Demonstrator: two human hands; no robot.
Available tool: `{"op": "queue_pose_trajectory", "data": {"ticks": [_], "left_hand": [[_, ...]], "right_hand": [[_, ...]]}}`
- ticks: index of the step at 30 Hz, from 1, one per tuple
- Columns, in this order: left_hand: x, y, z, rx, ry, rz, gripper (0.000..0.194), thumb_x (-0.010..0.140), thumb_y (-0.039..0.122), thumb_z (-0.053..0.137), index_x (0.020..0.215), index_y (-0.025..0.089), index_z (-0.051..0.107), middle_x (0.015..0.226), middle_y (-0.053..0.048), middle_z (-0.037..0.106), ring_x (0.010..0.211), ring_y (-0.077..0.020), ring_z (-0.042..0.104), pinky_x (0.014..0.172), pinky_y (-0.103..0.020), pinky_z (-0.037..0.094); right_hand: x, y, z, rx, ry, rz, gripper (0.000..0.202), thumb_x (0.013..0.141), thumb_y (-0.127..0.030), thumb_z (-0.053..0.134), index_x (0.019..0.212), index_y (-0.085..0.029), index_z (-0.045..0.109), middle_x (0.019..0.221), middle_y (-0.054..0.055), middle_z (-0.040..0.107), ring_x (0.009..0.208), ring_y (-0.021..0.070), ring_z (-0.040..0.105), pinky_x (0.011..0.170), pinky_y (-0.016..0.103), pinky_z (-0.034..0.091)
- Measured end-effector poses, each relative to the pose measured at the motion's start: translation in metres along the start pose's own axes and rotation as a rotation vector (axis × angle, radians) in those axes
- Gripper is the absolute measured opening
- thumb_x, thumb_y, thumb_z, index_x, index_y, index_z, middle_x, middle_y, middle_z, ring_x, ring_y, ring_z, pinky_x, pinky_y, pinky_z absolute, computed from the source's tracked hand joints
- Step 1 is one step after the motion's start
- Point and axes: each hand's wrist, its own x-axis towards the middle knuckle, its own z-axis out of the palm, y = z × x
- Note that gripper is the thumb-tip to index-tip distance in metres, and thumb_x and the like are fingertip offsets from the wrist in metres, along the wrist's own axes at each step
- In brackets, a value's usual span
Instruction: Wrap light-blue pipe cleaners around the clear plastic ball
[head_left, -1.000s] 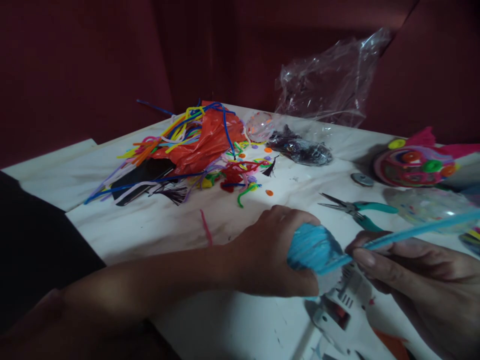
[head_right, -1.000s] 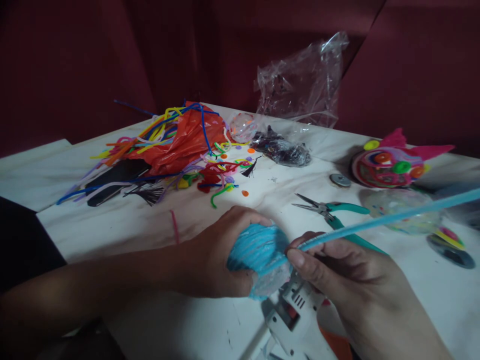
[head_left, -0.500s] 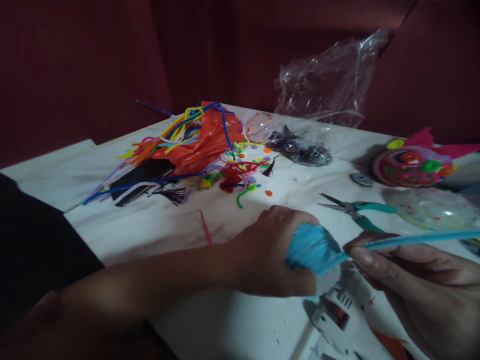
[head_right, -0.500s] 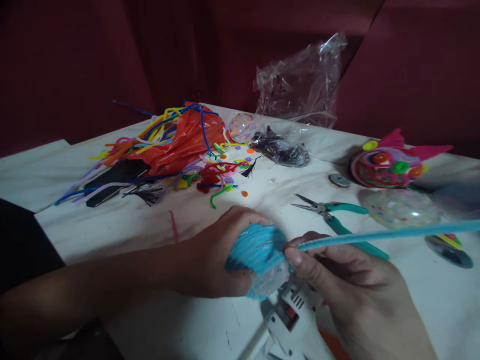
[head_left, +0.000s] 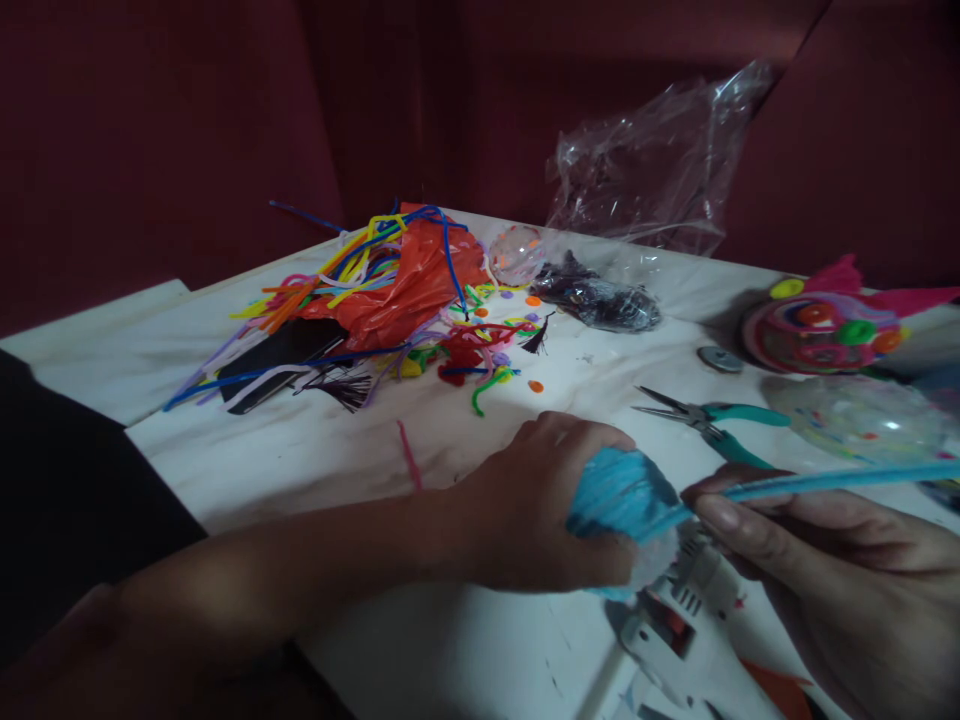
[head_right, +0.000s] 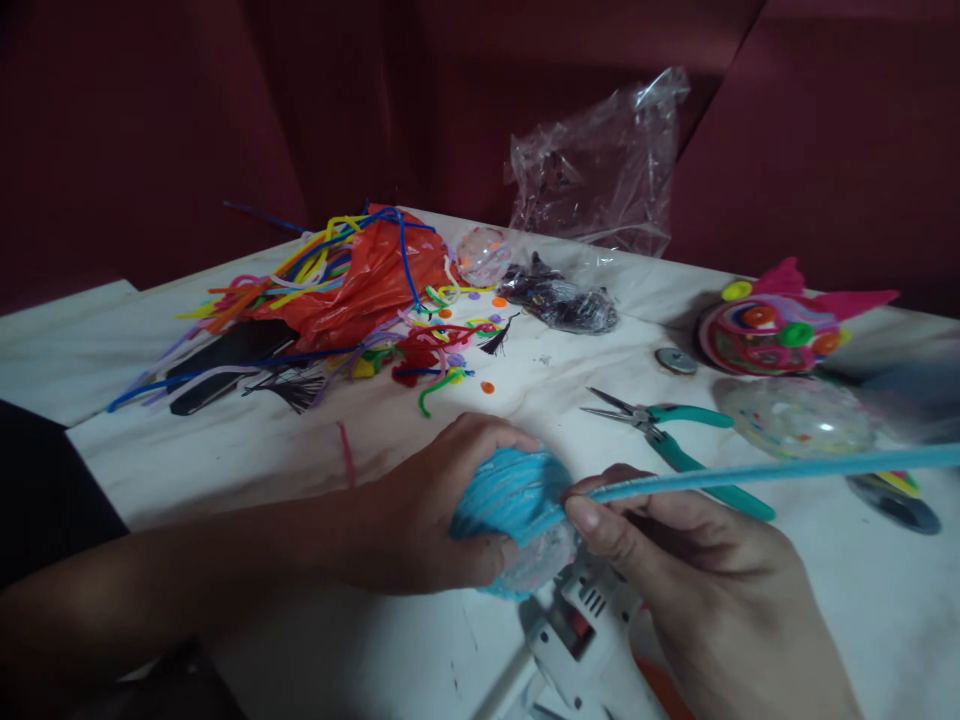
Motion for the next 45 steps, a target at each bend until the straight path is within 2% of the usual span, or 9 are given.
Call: {"op": "queue_pose_trajectory", "data": {"ticks": [4,9,14,19,27,34,38,42,45], "left_hand": [[-0.001,0.000,0.000,-0.006,-0.019,-0.016,0.067,0.066,0.038,0.063,0.124,0.014,0.042,0.126,-0.015,0.045,0.117,-0.0295,0.042,0.098,-0.043,0.038],[-0.001,0.000,0.000,0.006,-0.012,-0.025,0.066,0.066,0.037,0.062,0.124,0.015,0.041,0.125,-0.014,0.045,0.117,-0.0298,0.042,0.097,-0.044,0.038],[-0.001,0.001,0.001,0.010,0.007,-0.018,0.063,0.065,0.036,0.062,0.122,0.016,0.042,0.122,-0.013,0.047,0.116,-0.0292,0.043,0.097,-0.043,0.038],[-0.002,0.002,0.003,0.012,0.034,-0.039,0.062,0.063,0.033,0.063,0.120,0.017,0.043,0.118,-0.012,0.048,0.114,-0.0279,0.045,0.095,-0.041,0.040],[-0.003,0.009,0.001,0.012,0.022,-0.103,0.061,0.061,0.029,0.061,0.118,0.018,0.042,0.116,-0.011,0.047,0.113,-0.0289,0.045,0.092,-0.042,0.041],[-0.003,0.009,0.001,0.016,0.042,-0.085,0.059,0.061,0.028,0.062,0.116,0.018,0.043,0.113,-0.009,0.049,0.106,-0.0269,0.048,0.091,-0.040,0.042],[-0.004,0.009,0.001,0.007,0.042,-0.091,0.060,0.060,0.028,0.062,0.116,0.017,0.043,0.113,-0.009,0.049,0.107,-0.0262,0.048,0.091,-0.039,0.042],[-0.004,0.009,0.001,-0.002,0.045,-0.085,0.059,0.061,0.027,0.061,0.116,0.016,0.044,0.112,-0.009,0.050,0.106,-0.0257,0.048,0.091,-0.038,0.042],[-0.003,0.009,0.001,-0.009,0.041,-0.103,0.060,0.060,0.028,0.063,0.116,0.017,0.044,0.114,-0.010,0.050,0.106,-0.0264,0.048,0.091,-0.038,0.042]], "right_hand": [[-0.001,-0.005,0.003,0.001,-0.097,-0.051,0.020,0.063,-0.033,0.087,0.077,-0.030,0.073,0.081,0.001,0.064,0.061,0.0225,0.061,0.052,0.018,0.055],[-0.003,-0.011,0.010,0.027,-0.047,-0.081,0.018,0.060,-0.030,0.088,0.071,-0.028,0.074,0.075,0.001,0.064,0.052,0.0213,0.059,0.044,0.016,0.053],[-0.003,-0.015,0.014,0.036,-0.101,-0.050,0.015,0.062,-0.030,0.086,0.071,-0.027,0.074,0.072,0.004,0.064,0.053,0.0220,0.060,0.046,0.017,0.053],[-0.002,-0.019,0.017,0.056,-0.083,-0.013,0.016,0.060,-0.029,0.086,0.069,-0.024,0.074,0.072,0.006,0.063,0.052,0.0234,0.060,0.045,0.020,0.054],[-0.004,-0.021,0.018,-0.006,-0.124,-0.047,0.016,0.068,-0.036,0.083,0.070,-0.023,0.074,0.070,0.005,0.063,0.052,0.0208,0.060,0.046,0.015,0.053],[-0.003,-0.026,0.018,-0.171,0.082,0.042,0.032,0.058,-0.049,0.083,0.064,-0.020,0.070,0.053,0.003,0.055,0.048,0.0256,0.056,0.037,0.025,0.051],[-0.004,-0.030,0.021,-0.246,0.104,0.043,0.033,0.059,-0.052,0.080,0.063,-0.021,0.068,0.047,0.001,0.050,0.046,0.0260,0.054,0.034,0.026,0.048],[-0.012,-0.031,0.025,-0.320,0.106,0.021,0.031,0.061,-0.052,0.078,0.064,-0.022,0.067,0.052,0.001,0.053,0.048,0.0265,0.055,0.033,0.027,0.047],[-0.020,-0.029,0.025,-0.424,0.159,-0.016,0.030,0.064,-0.054,0.074,0.068,-0.026,0.068,0.068,0.001,0.061,0.064,0.0270,0.059,0.037,0.024,0.048]]}}
